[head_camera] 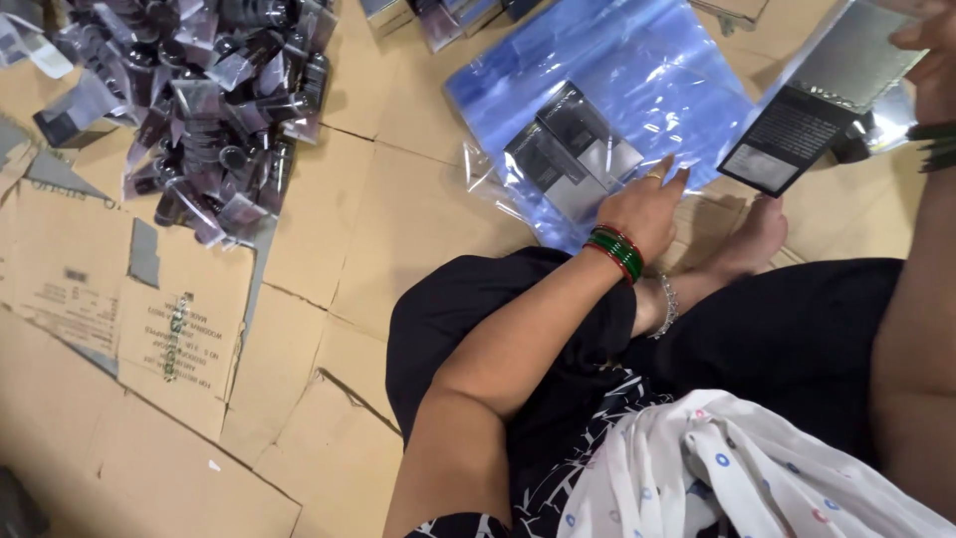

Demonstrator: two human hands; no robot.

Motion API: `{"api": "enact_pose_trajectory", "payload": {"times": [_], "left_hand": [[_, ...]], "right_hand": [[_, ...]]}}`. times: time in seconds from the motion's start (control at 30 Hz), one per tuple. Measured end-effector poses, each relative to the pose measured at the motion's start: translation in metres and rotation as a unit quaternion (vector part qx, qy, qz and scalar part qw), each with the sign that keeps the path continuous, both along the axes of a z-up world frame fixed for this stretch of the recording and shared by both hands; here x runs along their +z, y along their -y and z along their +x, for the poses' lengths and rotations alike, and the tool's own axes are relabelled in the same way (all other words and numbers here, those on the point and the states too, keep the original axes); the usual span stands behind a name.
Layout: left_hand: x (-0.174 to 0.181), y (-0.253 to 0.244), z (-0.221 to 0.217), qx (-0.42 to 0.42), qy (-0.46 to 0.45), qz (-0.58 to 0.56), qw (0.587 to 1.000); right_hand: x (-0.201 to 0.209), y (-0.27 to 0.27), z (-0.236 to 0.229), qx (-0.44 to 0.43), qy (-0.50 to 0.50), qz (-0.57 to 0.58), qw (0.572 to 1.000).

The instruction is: The person sits on the floor and places several small rectangular boxes into a clear plastic bag. They arrange the boxes inside the bag and adjust the bag's opening to fit the items.

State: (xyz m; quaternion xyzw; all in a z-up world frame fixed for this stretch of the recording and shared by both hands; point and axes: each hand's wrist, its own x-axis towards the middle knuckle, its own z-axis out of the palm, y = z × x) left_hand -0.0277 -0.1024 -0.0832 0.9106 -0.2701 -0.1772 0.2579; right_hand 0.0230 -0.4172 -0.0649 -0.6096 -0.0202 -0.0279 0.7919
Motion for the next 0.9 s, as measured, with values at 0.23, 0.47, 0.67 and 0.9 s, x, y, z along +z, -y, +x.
{"api": "enact_pose_trajectory", "payload": {"times": [0.23,0.47,0.67,0.9], "left_hand": [[0.020,-0.005,0.008,0.010,-0.054,0.008,0.998],[0.013,-0.008,0.008,0.000,-0.021,-0.003,1.000],[-0.001,-0.006,0.006,-0.001,0.006,-0.018,1.000],[0.004,-0.005,0.007,-0.006,-0.001,-0.004,1.000]], "right_hand": [[0.056,-0.016,-0.037,-0.115,-0.084,-0.050,0.989],[0.063,-0.037,-0.091,-0.191,-0.226,0.117,0.948],[0.026,-0.028,-0.120,-0.089,-0.212,0.376,0.898],[0.035,-0.035,-0.109,-0.132,-0.195,0.324,0.916]]}}
